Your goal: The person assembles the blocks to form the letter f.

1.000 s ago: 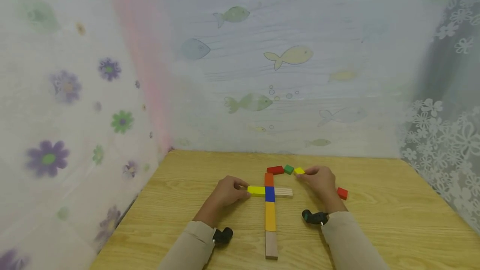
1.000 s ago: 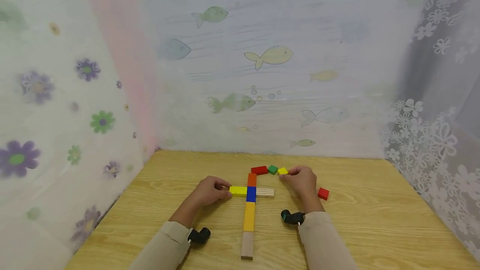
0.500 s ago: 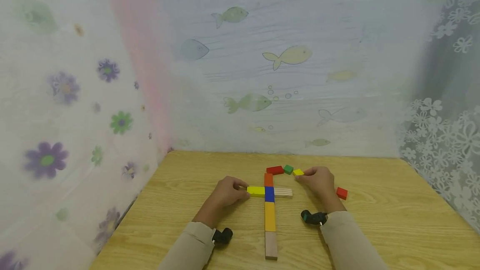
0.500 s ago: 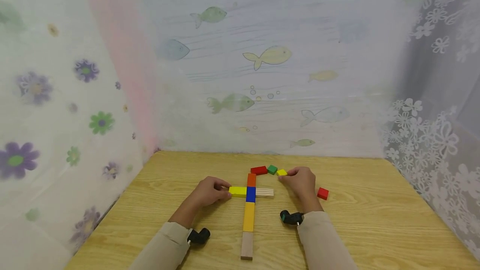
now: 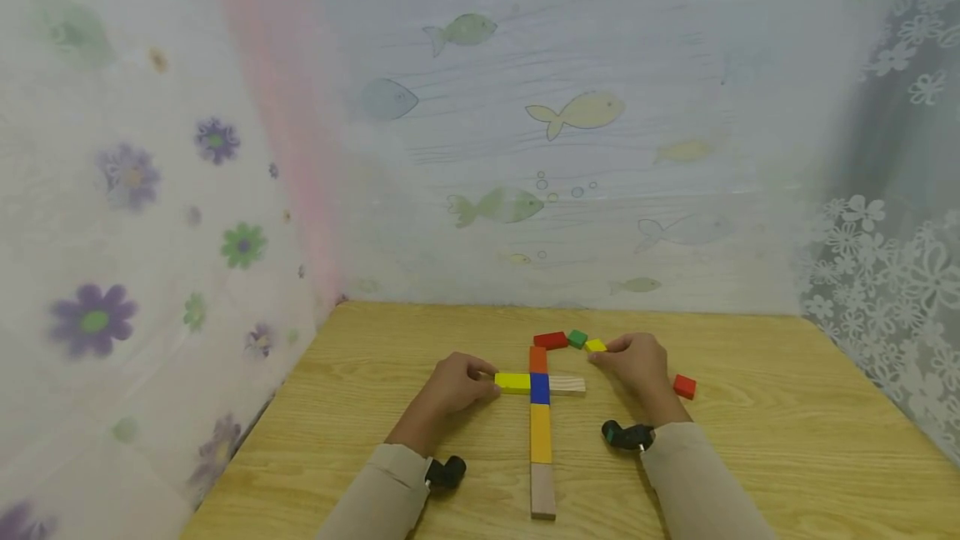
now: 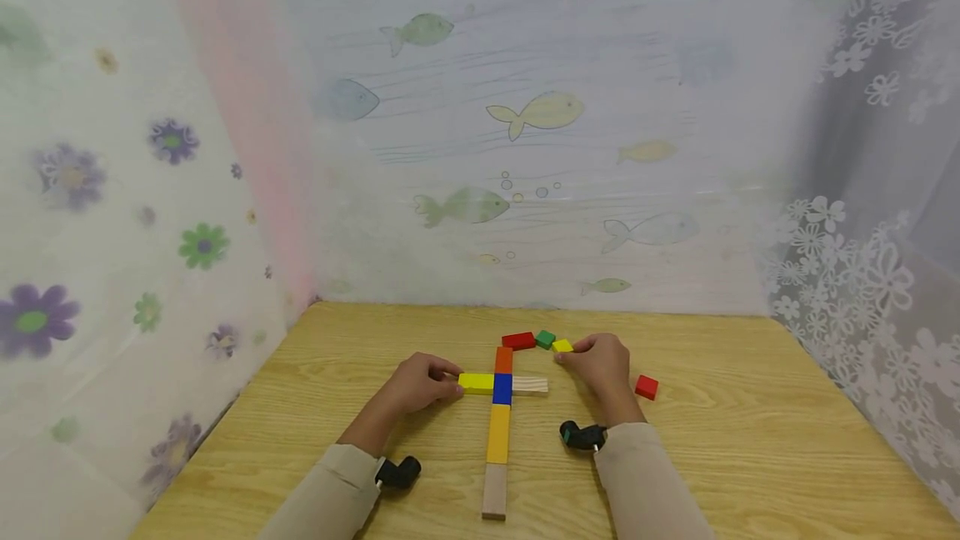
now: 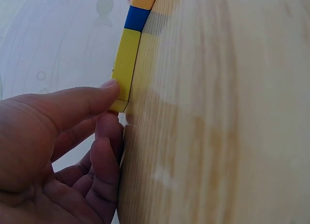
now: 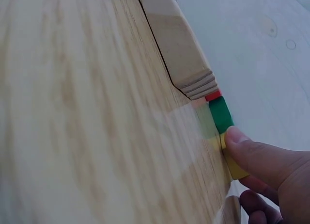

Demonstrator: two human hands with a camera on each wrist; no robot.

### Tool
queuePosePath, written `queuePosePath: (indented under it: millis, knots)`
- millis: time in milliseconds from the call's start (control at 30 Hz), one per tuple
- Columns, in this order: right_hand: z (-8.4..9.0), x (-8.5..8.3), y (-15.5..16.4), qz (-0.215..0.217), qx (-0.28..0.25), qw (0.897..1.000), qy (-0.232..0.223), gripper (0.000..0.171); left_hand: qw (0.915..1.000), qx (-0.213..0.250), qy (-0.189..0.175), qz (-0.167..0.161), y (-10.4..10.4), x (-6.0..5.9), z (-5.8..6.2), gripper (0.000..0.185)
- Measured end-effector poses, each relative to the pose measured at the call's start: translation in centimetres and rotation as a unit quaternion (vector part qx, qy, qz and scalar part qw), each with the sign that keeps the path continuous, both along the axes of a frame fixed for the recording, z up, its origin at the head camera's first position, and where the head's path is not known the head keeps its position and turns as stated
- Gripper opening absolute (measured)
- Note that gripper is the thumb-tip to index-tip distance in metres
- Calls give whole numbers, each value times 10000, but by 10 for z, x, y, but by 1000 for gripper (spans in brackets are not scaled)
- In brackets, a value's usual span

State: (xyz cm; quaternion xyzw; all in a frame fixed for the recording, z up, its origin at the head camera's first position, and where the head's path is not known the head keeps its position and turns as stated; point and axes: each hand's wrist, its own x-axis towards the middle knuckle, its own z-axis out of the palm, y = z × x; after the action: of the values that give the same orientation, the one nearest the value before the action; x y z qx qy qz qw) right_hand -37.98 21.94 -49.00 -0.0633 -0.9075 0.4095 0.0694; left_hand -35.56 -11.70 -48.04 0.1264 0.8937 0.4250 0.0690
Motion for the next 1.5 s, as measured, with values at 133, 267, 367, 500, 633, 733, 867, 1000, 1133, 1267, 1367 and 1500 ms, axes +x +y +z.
queuePosePath:
  millis: [133, 267, 367, 500, 633, 733, 867, 1000, 1133, 1267, 1367, 1500]
  knots:
    - [1, 0, -1, 15, 7, 10000, -45, 44, 10000, -16, -11, 36, 0, 0, 0, 31]
    - [0, 0, -1, -8, 25, 10000, -72, 46, 10000, -49, 24, 43, 0, 0, -1, 31]
    - [-2, -1, -1, -42, 43, 10000, -67, 46, 10000, -73, 39, 45, 0, 0, 0, 30]
    - [-2, -1, 0, -49, 75, 9999, -50, 45, 9999, -100, 23, 59, 1, 1, 1, 30]
    - [-2, -1, -1, -34, 92, 9999, -46, 46, 9999, -88, 5, 63, 1, 0, 0, 30]
    - [-1, -1, -1, -22, 72, 10000, -52, 47, 9999, -76, 2, 70, 1, 0, 0, 30]
    - [-1, 0, -2, -15, 57, 10000, -49, 47, 9999, -85, 25, 61, 1, 0, -1, 30]
    - [-1, 0, -2, 2, 61, 10000, -39, 47, 10000, -66, 27, 33, 0, 0, 0, 30]
    - [-1, 0, -2, 48, 65, 10000, -21, 47, 10000, -19, 7, 33, 0, 0, 0, 31]
    - [-2, -2, -2, 47, 73, 10000, -3, 42, 10000, 11, 17, 37, -1, -1, -1, 31]
    - [-2, -2, -2, 24, 90, 10000, -12, 39, 10000, -5, 17, 37, 0, -1, -1, 31]
    - [-1, -3, -2, 43, 141, 9999, -28, 38, 10000, -27, 22, 51, 0, -1, 0, 31]
